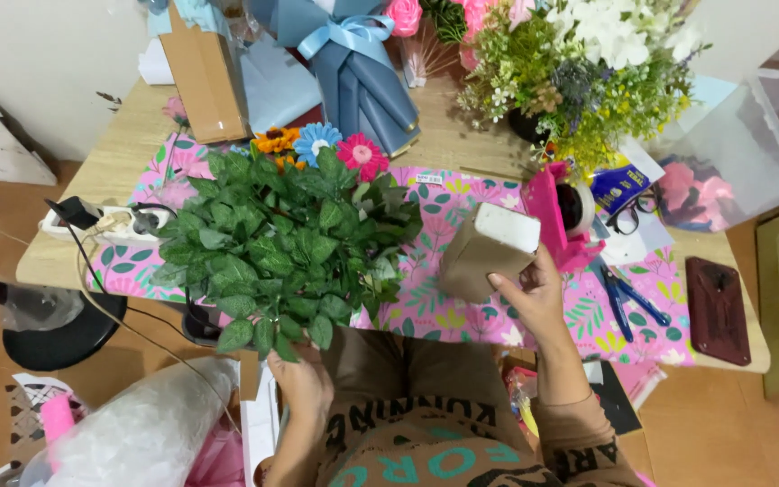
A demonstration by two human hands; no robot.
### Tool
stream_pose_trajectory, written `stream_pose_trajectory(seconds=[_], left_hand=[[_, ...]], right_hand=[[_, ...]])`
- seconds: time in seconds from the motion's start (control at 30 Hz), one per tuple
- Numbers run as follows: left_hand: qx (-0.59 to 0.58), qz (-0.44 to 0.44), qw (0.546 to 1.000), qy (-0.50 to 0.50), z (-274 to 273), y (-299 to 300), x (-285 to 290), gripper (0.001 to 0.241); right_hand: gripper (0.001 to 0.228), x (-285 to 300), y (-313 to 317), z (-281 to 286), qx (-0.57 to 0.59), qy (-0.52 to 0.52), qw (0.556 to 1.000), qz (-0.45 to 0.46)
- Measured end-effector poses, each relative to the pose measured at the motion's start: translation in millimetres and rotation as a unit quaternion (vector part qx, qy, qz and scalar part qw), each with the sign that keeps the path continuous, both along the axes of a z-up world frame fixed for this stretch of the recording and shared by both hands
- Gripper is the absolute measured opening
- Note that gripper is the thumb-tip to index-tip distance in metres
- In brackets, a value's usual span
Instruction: The person constructs a floral gift by placing a pink rose into a brown paper-wrapped box, then attaches small blue and white flower decorations to the outside of the box using adhesive tape.
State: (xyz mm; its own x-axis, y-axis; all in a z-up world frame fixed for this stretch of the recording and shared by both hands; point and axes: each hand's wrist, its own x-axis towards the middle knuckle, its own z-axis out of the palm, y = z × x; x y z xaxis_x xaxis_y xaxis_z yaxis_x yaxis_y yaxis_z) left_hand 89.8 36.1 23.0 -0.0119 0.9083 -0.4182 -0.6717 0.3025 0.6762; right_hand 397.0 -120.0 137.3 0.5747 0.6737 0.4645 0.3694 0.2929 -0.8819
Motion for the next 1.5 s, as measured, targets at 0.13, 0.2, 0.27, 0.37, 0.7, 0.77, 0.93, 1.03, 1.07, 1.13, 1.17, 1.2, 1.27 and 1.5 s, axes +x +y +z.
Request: stream_pose_trajectory(seconds=[0.13,0.2,0.27,0.37,0.7,0.77,0.93,1.03,1.07,1.13,1.17,1.2,1.27,1.5], left_hand=[[0.012,0.021,1.000,0.006,-2,28,-5,0.030],[0.025,0.030,0.999,0.021,-5,36,-10,0.032],[0.030,0.038,0.998,0.031,-9,45,-20,0.033],[0.038,0.041,0.997,0.051,-11,63,-22,0.035],[0.048,0.022,0.992,0.116,-39,53,-28,0.041],[0.049,0.024,0.991,0.122,-45,48,-32,0.042],[0.072,0.029,0.988,0.130,-58,37,-37,0.045],[0.093,0.034,0.986,0.137,-63,36,-36,0.047],[0.101,0.035,0.984,0.142,-64,36,-35,0.048],[0.109,0.038,0.982,0.148,-66,35,-32,0.049],[0.115,0.038,0.981,0.154,-67,36,-30,0.050],[0.122,0.037,0.979,0.161,-68,36,-27,0.051],[0.128,0.037,0.977,0.168,-69,38,-27,0.052],[0.149,0.034,0.968,0.201,-78,40,-23,0.057]], right_hand=[[0.071,5,24,-19,0.031,0.031,0.998,0.034],[0.060,11,28,-43,-0.002,0.063,0.997,0.041],[0.061,9,33,-50,-0.014,0.095,0.994,0.056],[0.062,15,35,-64,-0.060,0.067,0.995,0.035],[0.061,9,33,-59,-0.108,0.024,0.994,-0.006],[0.058,2,34,-45,-0.101,0.043,0.994,0.001],[0.057,-3,37,-34,-0.090,0.067,0.994,0.018],[0.055,0,36,-32,-0.100,0.065,0.993,0.019],[0.056,0,36,-32,-0.107,0.064,0.992,0.016],[0.057,0,35,-34,-0.114,0.063,0.991,0.015],[0.057,1,34,-37,-0.102,0.076,0.992,0.023],[0.057,3,34,-39,-0.090,0.090,0.991,0.031],[0.057,1,34,-40,-0.085,0.100,0.991,0.031],[0.058,8,36,-48,-0.090,0.091,0.992,0.025]])
